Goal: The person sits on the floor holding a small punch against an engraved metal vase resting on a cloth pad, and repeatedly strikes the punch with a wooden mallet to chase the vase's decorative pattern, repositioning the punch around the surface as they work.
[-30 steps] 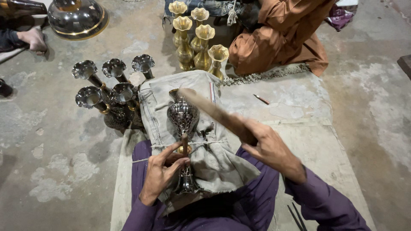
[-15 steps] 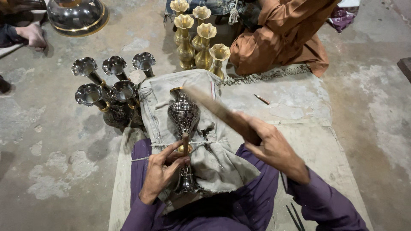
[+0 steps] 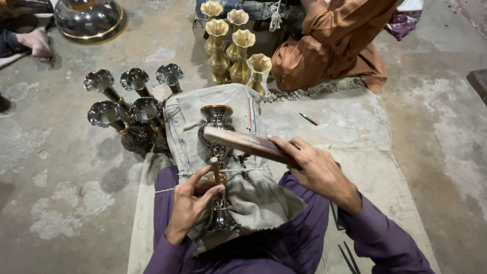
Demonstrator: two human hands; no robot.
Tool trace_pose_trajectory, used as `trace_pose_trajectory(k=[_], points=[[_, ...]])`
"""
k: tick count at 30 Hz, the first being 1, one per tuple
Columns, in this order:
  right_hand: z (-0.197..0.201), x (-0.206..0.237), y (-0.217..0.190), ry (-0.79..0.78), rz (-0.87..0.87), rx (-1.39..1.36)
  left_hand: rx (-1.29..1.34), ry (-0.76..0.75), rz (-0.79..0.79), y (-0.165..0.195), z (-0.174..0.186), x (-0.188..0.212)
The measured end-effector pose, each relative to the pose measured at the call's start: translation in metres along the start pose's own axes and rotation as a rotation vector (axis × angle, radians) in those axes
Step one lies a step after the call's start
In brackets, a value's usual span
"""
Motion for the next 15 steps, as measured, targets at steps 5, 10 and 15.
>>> trace_pose_trajectory(k=[5,10,15], points=[[-0.010,-0.008,0.006,0.053,0.167,0.095,-0.032,-0.011,0.027,0.005,-0.001,-0.002],[-0.015,-0.025,0.001,0.126,0.108,-0.097,-0.063,-0.038,0.069,-0.001,0.000,-0.003],[-0.005,-0.035,-0.002,-0.013,0.139,-0.109,-0.076,-0.062,0.013,-0.011,0.000,-0.002]])
Point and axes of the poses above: each hand's wrist, its own x-axis away from the middle knuckle, its own z-axis out of the back of the hand, y = z × x, the point moved 2 cm from there along -x, towards the middle knuckle, and after that the axes turned 12 degrees about y, right-handed, at the moved point
